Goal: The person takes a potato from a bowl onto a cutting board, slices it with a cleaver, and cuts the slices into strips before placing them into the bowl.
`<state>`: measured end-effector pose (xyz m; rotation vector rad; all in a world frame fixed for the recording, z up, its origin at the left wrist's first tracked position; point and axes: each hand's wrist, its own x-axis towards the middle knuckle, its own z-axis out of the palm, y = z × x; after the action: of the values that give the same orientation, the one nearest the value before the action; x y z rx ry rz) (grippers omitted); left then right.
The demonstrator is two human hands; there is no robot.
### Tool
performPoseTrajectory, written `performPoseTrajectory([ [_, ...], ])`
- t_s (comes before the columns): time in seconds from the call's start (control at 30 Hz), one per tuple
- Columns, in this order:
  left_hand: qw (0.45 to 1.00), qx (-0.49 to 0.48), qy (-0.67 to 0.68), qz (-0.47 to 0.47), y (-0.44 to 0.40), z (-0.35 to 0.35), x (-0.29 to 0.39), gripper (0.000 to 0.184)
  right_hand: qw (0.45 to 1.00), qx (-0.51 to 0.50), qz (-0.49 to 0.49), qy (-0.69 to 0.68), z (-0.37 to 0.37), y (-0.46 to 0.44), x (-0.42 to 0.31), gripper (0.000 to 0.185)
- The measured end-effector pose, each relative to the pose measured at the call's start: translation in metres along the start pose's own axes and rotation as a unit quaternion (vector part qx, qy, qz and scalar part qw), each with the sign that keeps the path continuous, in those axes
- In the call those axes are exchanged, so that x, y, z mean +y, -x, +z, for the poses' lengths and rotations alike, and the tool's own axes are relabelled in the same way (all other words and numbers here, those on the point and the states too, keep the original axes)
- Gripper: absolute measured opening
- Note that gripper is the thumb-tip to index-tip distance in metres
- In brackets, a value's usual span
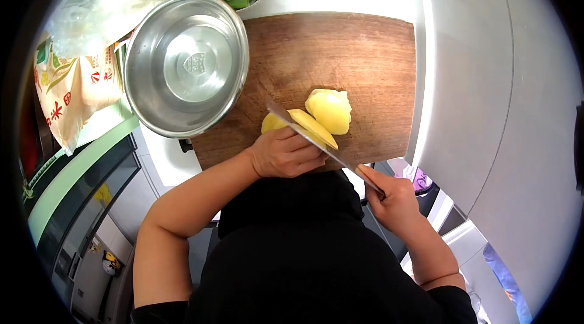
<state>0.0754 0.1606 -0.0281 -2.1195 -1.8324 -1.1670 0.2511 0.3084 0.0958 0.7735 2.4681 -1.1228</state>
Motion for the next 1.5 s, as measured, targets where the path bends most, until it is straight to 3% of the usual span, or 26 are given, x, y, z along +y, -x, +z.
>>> performPoseTrajectory([
  [0.23,1.0,-0.022,0.018,-0.002,0.001,0.001,0.001,0.007,0.999,-0.007,-0.002,0.037,0.005,0.009,0.005,0.045],
  [0.47,0.998,-0.017,0.056,-0.023,0.0,0.001,-0.002,0.008,0.998,0.006,-0.022,0.055,0.013,0.001,0.005,0.04],
  [0.53,1.0,-0.023,0.001,0.01,-0.002,-0.001,-0.002,0.008,0.997,-0.002,-0.025,0.074,0.015,-0.004,0.004,0.037],
  [0.87,0.999,0.024,-0.013,0.017,0.002,0.005,-0.002,0.011,0.996,0.017,-0.034,0.085,0.039,-0.049,0.014,0.034],
  [0.93,0.999,-0.025,-0.033,0.022,0.006,0.003,0.0,0.022,0.998,0.032,-0.024,0.052,0.04,-0.048,0.017,0.03],
  [1.03,0.999,-0.013,-0.038,0.024,0.004,0.001,0.0,0.022,0.999,0.01,0.02,-0.036,0.028,-0.045,0.013,0.028],
  [1.13,1.0,0.001,-0.012,0.011,-0.001,0.001,0.0,0.016,0.998,0.04,-0.009,-0.057,0.01,-0.026,-0.005,0.029],
  [1.5,1.0,-0.003,-0.022,0.011,0.003,0.002,0.001,0.016,0.999,0.025,-0.027,-0.028,0.007,-0.009,-0.007,0.031],
])
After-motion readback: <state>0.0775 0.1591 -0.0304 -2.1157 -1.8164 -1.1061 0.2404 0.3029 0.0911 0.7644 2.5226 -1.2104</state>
